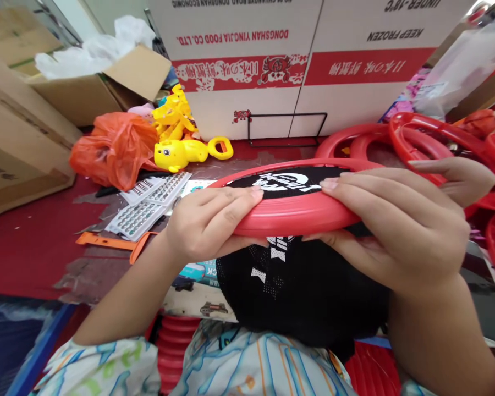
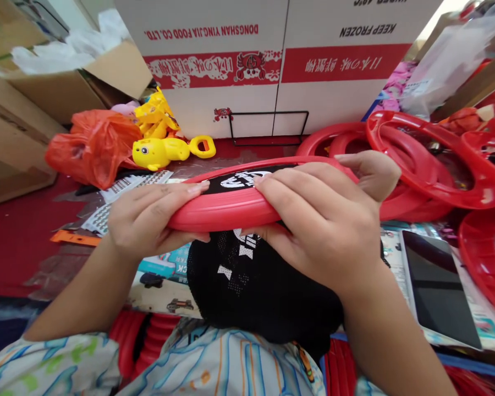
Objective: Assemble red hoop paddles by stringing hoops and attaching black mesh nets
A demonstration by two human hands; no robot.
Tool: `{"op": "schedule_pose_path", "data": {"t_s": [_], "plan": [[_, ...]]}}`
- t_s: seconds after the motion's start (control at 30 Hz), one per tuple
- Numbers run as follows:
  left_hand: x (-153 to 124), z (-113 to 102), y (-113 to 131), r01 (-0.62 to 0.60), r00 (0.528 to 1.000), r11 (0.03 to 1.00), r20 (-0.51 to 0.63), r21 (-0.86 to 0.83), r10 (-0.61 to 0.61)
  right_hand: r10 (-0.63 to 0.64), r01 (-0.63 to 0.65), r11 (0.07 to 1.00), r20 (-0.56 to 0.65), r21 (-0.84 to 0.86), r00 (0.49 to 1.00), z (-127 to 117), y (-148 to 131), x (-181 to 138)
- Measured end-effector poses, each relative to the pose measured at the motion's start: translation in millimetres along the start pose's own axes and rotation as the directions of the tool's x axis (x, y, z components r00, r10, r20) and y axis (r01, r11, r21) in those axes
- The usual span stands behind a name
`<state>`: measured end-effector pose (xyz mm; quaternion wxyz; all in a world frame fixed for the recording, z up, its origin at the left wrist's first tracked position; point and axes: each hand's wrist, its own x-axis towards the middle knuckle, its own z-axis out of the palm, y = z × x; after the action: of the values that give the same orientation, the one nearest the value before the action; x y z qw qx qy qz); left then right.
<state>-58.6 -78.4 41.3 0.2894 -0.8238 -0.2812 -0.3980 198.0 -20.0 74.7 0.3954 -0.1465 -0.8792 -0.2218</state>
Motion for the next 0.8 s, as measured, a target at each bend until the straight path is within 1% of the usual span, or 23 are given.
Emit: {"op": "schedule_pose_path", "data": {"t_s": [0.03, 0.1, 0.13, 0.17, 0.2, 0.23, 0.3, 0.37, 0.43, 0.6, 0.67, 0.7, 0.77, 0.8], "plan": [[-0.2, -0.6, 0.3, 0.006, 1.000, 1.000, 0.020, -0.001, -0.006, 0.002, -0.002, 1.000, 0.005, 0.000, 1.000, 0.2, 0.3, -0.4], [0.7, -2.5, 3.3, 0.061, 0.995, 0.998, 0.081, -0.005, -0.060, 0.003, -0.002, 1.000, -0.016, 0.002, 1.000, 0.9, 0.3, -1.1], [1.7, -3.3, 6.0, 0.102, 0.990, 0.995, 0.095, 0.004, -0.102, 0.006, -0.006, 1.000, -0.025, -0.001, 1.000, 1.5, -0.2, -1.4], [2.8, -3.7, 9.2, 0.148, 0.985, 0.989, 0.084, 0.024, -0.149, 0.011, -0.011, 1.000, -0.023, -0.009, 1.000, 2.4, -1.0, -1.6], [4.2, -3.6, 12.7, 0.192, 0.980, 0.980, 0.048, 0.053, -0.195, 0.016, -0.017, 1.000, -0.023, -0.020, 1.000, 3.7, -2.3, -1.7], [5.6, -2.9, 16.2, 0.229, 0.973, 0.970, -0.012, 0.085, -0.229, 0.021, -0.022, 0.999, -0.028, -0.034, 0.999, 5.4, -4.2, -1.8], [8.5, 0.4, 22.4, 0.282, 0.956, 0.951, -0.127, 0.128, -0.266, 0.014, -0.017, 0.998, -0.048, -0.054, 0.999, 10.1, -9.6, -1.5], [11.6, 5.1, 26.3, 0.289, 0.948, 0.949, -0.174, 0.125, -0.266, -0.001, -0.004, 0.998, -0.072, -0.062, 0.997, 16.2, -17.0, -1.0], [14.5, 9.5, 27.5, 0.284, 0.949, 0.949, -0.180, 0.134, -0.259, 0.003, -0.009, 0.997, -0.081, -0.074, 0.997, 22.6, -25.4, -0.1], [17.6, 10.1, 18.8, 0.283, 0.950, 0.926, -0.207, 0.250, -0.234, 0.055, -0.066, 0.994, -0.126, -0.084, 0.991, 31.4, -39.0, 3.3], [16.7, 6.8, 11.3, 0.261, 0.955, 0.923, -0.218, 0.283, -0.203, 0.059, -0.066, 0.994, -0.079, -0.086, 0.995, 31.0, -36.3, 3.6], [15.5, 5.0, 7.2, 0.258, 0.952, 0.919, -0.243, 0.298, -0.188, 0.065, -0.069, 0.994, -0.043, -0.084, 0.997, 30.7, -33.0, 3.0], [11.3, 1.4, -0.8, 0.283, 0.928, 0.913, -0.325, 0.295, -0.183, 0.076, -0.074, 0.995, 0.025, -0.068, 0.997, 30.8, -23.9, 0.3], [8.1, -0.4, -4.4, 0.307, 0.916, 0.911, -0.344, 0.274, -0.206, 0.077, -0.074, 0.995, 0.043, -0.063, 0.996, 31.6, -19.3, -1.4]]}}
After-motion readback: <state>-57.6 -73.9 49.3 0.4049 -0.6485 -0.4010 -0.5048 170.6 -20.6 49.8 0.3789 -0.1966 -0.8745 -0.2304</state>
